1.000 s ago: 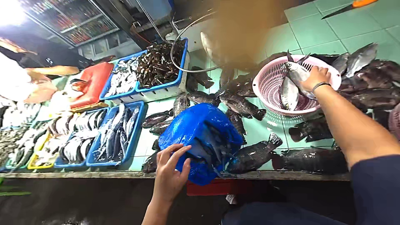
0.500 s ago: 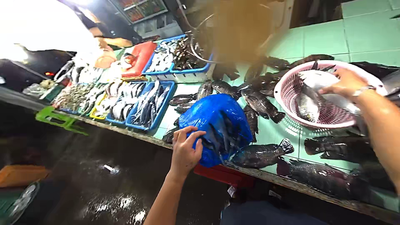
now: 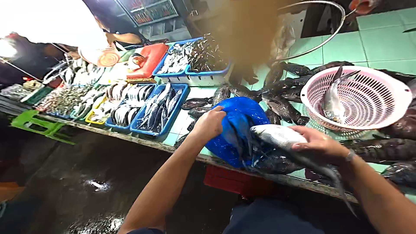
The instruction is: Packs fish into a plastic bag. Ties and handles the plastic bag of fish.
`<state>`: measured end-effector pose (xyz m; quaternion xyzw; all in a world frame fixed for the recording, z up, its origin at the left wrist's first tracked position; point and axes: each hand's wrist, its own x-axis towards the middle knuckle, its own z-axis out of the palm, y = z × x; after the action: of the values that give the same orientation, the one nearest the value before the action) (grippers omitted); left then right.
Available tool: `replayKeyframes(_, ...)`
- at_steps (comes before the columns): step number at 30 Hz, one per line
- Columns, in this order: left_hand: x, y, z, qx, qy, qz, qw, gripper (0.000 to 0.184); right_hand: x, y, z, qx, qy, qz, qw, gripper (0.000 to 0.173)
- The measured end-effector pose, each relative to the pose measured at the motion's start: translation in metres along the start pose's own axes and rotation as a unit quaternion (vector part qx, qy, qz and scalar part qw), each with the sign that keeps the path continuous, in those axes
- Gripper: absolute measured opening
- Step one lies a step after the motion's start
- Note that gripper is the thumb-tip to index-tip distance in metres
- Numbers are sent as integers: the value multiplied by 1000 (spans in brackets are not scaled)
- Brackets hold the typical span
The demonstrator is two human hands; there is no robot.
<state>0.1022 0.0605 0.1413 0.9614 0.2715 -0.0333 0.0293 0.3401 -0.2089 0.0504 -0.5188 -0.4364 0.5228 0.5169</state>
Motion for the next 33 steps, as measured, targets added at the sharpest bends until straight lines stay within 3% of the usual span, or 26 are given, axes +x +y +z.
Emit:
replayKeyframes(5,0,1,10,-53,-27,39,997,26,120,25,83,-100,22,43,994,63)
replayKeyframes(8,-10,4,16,-72,19,61,995,29,193,36,145,-190,112,34,975,34)
replayKeyframes(9,-14,-1,18,-73,44,71,994,29,207,31,160,-255,91,27,962,30)
replayKeyframes(11,-15,-12,18,-96,61,87,990,30,224,27,181,-340,31,28,939,29)
replayKeyframes(15,-15,-13,23,-139,72,101,982,21,217,16,202,-188,45,151,969,37)
replayKeyframes(17,-16,-13,28,-140,87,96,982,21,213,24,192,-227,47,113,966,34)
replayKeyframes(20,-30,-14,42,-145,92,69,983,30,186,20,139,-466,15,-45,883,17)
replayKeyframes(22,-44,-14,58,-149,100,38,983,43,134,1,72,-472,38,-176,863,7)
replayKeyframes(24,-53,-11,72,-148,111,12,983,49,94,-10,-17,-473,124,-267,830,17)
replayKeyframes(26,-56,-3,80,-143,115,-2,983,48,75,-25,-109,-597,191,-207,751,23)
replayKeyframes(29,-49,16,75,-90,131,-10,987,40,76,-16,-207,-752,57,17,656,63)
replayKeyframes(30,-46,24,72,-64,136,-21,988,40,76,11,-235,-772,-1,30,635,69)
replayKeyframes(33,-45,48,66,14,168,-82,982,37,77,77,-294,-792,-171,-69,582,67)
